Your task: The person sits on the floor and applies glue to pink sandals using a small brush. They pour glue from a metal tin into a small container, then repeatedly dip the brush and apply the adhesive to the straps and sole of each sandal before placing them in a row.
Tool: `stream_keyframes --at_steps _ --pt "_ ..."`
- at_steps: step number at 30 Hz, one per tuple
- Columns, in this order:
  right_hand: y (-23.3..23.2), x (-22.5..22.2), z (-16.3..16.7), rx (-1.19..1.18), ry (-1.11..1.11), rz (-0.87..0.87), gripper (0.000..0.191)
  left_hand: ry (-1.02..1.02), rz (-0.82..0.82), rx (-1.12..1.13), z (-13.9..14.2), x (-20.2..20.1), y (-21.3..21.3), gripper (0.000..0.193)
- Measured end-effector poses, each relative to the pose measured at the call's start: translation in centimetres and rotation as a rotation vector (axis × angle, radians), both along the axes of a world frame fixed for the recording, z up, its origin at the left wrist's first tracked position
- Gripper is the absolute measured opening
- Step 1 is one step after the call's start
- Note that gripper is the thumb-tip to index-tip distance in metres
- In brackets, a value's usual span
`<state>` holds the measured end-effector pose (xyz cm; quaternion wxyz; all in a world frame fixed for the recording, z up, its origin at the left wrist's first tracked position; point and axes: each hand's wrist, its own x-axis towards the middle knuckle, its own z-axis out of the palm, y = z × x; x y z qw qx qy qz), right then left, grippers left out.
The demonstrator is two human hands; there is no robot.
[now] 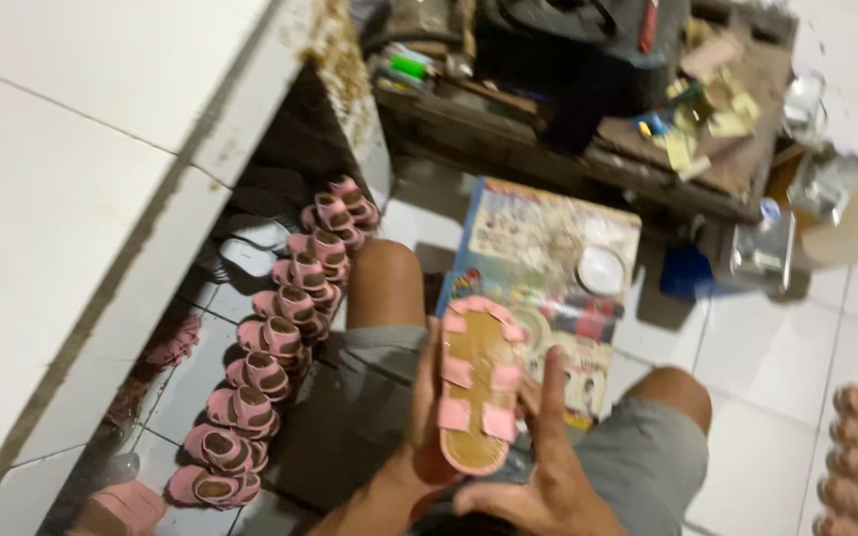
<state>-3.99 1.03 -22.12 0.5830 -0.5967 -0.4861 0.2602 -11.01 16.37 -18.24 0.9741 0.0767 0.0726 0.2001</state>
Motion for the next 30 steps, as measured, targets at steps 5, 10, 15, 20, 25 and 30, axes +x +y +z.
stream_keyframes --at_steps 5,10,15,20,25,30 --pt "7.3 1.2 2.8 0.114 0.165 -0.064 0.16 0.098 -0.11 0.025 0.3 0.4 4.4 0.071" --pt "18.2 7.9 7.3 0.001 0.029 0.214 0.151 0.474 0.465 0.207 0.3 1.1 11.4 0.03" --pt "35.0 15.9 12.1 -0.136 0.044 0.503 0.144 0.534 0.667 0.403 0.0 -0.6 15.8 0.029" --pt "50.1 17.1 18.1 -0.219 -0.436 0.644 0.142 0.493 0.673 0.541 -2.5 -2.7 19.4 0.025" --pt "56.4 17.4 19.0 -0.478 -0.432 0.698 0.142 0.732 0.55 0.476 -8.7 -5.9 20.6 0.024" --pt "52.1 17.7 17.0 -0.285 -0.704 0.588 0.111 1.273 0.446 0.338 -15.6 -11.9 18.9 0.05"
